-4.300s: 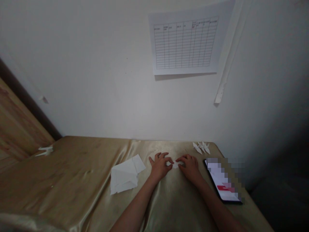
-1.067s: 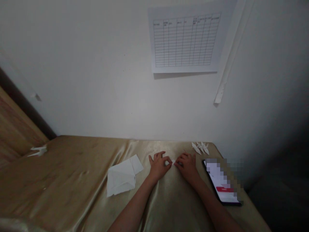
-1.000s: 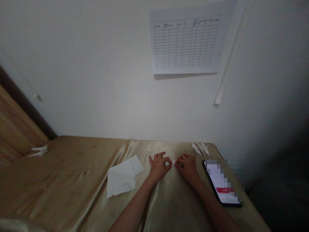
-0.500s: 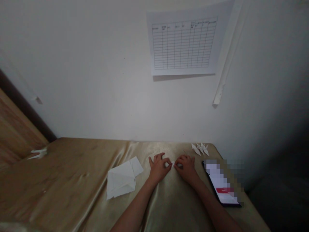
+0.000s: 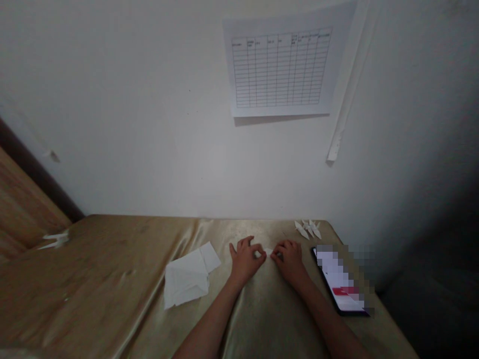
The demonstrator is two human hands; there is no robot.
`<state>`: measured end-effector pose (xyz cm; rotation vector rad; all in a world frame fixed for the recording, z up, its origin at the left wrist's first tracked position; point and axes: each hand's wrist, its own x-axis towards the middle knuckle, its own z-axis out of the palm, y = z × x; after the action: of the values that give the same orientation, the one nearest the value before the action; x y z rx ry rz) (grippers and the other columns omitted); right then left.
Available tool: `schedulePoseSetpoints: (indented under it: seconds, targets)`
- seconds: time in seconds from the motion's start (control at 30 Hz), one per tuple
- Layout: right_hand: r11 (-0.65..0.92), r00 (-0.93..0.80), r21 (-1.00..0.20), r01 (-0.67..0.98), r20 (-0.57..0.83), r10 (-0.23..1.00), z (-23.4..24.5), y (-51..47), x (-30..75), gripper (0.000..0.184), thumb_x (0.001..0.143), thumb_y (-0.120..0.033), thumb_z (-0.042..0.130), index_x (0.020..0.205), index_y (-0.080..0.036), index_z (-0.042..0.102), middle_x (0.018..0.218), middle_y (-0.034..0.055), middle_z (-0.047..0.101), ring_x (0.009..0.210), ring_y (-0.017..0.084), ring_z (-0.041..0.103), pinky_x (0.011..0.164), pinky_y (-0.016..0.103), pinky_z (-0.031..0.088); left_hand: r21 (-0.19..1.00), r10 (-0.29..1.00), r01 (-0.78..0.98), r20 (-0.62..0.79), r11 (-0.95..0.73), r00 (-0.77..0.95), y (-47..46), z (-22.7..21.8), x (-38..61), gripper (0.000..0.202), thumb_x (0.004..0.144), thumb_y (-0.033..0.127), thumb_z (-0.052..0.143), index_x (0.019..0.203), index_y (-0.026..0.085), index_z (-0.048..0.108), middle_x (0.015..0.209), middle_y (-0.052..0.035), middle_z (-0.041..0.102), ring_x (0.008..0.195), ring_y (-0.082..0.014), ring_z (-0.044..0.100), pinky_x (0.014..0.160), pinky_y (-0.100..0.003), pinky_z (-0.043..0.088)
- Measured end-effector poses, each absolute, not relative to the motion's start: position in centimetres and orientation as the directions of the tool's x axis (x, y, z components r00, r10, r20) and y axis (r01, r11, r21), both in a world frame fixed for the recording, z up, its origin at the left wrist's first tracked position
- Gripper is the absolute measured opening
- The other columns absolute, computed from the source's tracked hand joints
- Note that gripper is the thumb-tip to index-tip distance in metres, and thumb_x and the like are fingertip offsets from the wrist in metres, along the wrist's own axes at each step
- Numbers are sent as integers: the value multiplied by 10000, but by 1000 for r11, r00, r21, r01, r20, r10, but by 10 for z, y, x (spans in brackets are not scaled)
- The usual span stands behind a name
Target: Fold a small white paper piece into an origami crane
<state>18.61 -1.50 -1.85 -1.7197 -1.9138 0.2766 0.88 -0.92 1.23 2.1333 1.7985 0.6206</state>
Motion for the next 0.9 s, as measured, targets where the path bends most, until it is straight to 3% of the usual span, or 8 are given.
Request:
schedulePoseSetpoints:
  seconds: [0.33,0.67,0.9]
  targets:
    - [172,-30,-524,834,268,963,-15,-22,193,117,885,-346,689,901,-287,789,1147,60,681,1189,271,510,1064,395,321,486,980,853,142,-191,138,-10,15,9,104,858,395,710,914,333,773,1458,-24,579,1405,-295,436,1191,-727,70]
    - [126,21,-489,863,283,959,-14,-17,184,123,879,-337,685,838,-267,777,1134,69,696,1172,279,534,1085,439,304,496,980,846,121,-195,155,-5,13,6,97,887,392,702,919,356,788,1475,-14,575,1415,-301,435,1180,-744,77]
    - [103,25,-436,894,278,960,-16,-17,182,136,895,-346,664,890,-260,769,1166,75,688,1183,288,522,1087,460,293,467,979,862,130,-199,156,-6,11,7,96,880,407,713,921,367,789,1473,-15,581,1410,-298,439,1179,-745,93]
